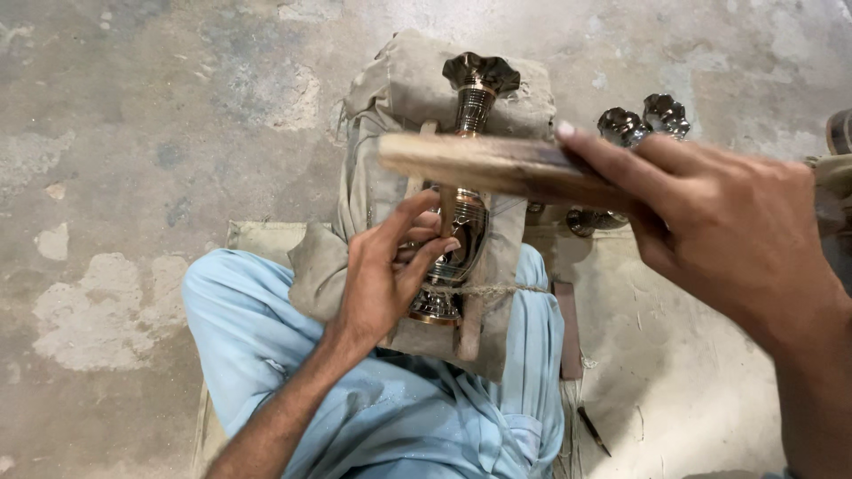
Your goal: The person sits on the floor and uses a wooden mallet to hammer a metal chisel against a decorative metal vase held in a wooden clamp. The person repeatedly strikes the chisel to shape or emboss the metal surface.
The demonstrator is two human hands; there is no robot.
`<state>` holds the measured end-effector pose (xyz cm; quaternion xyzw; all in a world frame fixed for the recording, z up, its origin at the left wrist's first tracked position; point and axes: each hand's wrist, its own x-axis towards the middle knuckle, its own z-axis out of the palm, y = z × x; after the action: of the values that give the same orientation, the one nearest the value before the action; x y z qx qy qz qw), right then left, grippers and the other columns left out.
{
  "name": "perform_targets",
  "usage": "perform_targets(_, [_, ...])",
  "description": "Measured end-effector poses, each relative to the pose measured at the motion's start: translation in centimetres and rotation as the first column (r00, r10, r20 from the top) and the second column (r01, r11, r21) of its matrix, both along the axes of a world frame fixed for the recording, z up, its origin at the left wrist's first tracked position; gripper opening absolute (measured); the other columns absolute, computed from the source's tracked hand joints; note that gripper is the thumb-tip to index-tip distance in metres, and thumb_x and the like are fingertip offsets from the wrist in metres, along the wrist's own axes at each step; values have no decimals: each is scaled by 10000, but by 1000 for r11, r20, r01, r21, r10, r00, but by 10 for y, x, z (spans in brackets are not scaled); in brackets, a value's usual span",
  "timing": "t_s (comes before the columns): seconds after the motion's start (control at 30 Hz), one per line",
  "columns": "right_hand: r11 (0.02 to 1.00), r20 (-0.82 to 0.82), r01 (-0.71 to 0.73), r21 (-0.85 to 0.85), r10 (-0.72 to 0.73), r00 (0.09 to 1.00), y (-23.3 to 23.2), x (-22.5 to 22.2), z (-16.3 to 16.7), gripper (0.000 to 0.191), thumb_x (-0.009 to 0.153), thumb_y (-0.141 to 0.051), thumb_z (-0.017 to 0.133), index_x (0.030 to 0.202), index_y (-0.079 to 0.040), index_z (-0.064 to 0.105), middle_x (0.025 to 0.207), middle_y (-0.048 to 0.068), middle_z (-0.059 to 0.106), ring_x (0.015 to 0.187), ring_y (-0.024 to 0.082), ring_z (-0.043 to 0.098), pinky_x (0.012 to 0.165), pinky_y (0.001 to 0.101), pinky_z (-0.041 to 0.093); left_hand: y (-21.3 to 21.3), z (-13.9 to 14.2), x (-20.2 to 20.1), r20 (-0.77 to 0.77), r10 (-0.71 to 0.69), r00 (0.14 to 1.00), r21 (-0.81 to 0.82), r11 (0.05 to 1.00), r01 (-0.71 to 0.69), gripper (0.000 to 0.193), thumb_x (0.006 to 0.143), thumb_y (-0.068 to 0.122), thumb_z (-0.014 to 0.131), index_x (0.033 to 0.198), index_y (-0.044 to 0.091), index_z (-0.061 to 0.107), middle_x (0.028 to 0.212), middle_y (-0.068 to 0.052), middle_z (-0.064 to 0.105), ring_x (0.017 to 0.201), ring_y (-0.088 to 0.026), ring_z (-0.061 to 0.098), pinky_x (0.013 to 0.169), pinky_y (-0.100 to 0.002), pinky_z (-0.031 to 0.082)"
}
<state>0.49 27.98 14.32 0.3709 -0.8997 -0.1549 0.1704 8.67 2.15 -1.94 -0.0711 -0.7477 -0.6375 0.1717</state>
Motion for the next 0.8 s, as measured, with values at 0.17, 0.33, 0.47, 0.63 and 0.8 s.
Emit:
perform_targets(0.17, [998, 35, -1, 56, -1, 999, -30, 7, 24, 761, 884, -220, 670, 1591, -334, 412, 1049, -2, 751, 656, 141, 676, 538, 293, 552, 5, -4, 2, 12, 81, 997, 38, 996, -82, 475, 934, 59, 761, 1359, 107, 554, 1075, -98, 790, 1009, -198, 803, 808, -326, 721])
perform_targets(0.33, [997, 50, 60, 51, -62, 997, -35, 9, 28, 778, 926, -222, 684, 1645, -339, 412, 1029, -11, 754, 598, 134, 659, 527, 283, 546, 1, -2, -1, 13, 66, 998, -2, 998, -66, 497, 916, 81, 773, 1361, 101, 551, 1072, -104, 792, 995, -204, 803, 805, -339, 720])
perform_targets(0.47, [943, 91, 210, 258, -240, 966, -19, 5, 20, 727, 960, -304, 670, 1616, -429, 382, 1036, -27, 743, 599, 118, 661, 519, 283, 569, -2, 2, -5, 32, 29, 999, -64, 998, -27, 519, 892, 91, 796, 1358, 111, 570, 1026, -99, 803, 973, -202, 806, 774, -335, 706])
perform_targets(0.63, [929, 70, 255, 269, -282, 957, 2, -3, 0, 755, 940, -343, 661, 1630, -338, 356, 1117, 42, 683, 694, 142, 671, 594, 282, 597, -1, 4, -9, -18, 31, 999, -79, 996, -32, 530, 897, 98, 798, 1365, 122, 549, 1016, -90, 791, 971, -194, 806, 768, -328, 704])
perform_targets(0.8, [910, 62, 200, 362, -238, 969, 12, -6, -19, 708, 906, -369, 669, 1574, -442, 447, 1141, 20, 653, 941, 140, 667, 627, 279, 618, -3, 6, -9, -26, 20, 999, -148, 989, -24, 519, 926, 81, 781, 1388, 134, 551, 1065, -105, 776, 1023, -205, 788, 768, -334, 700])
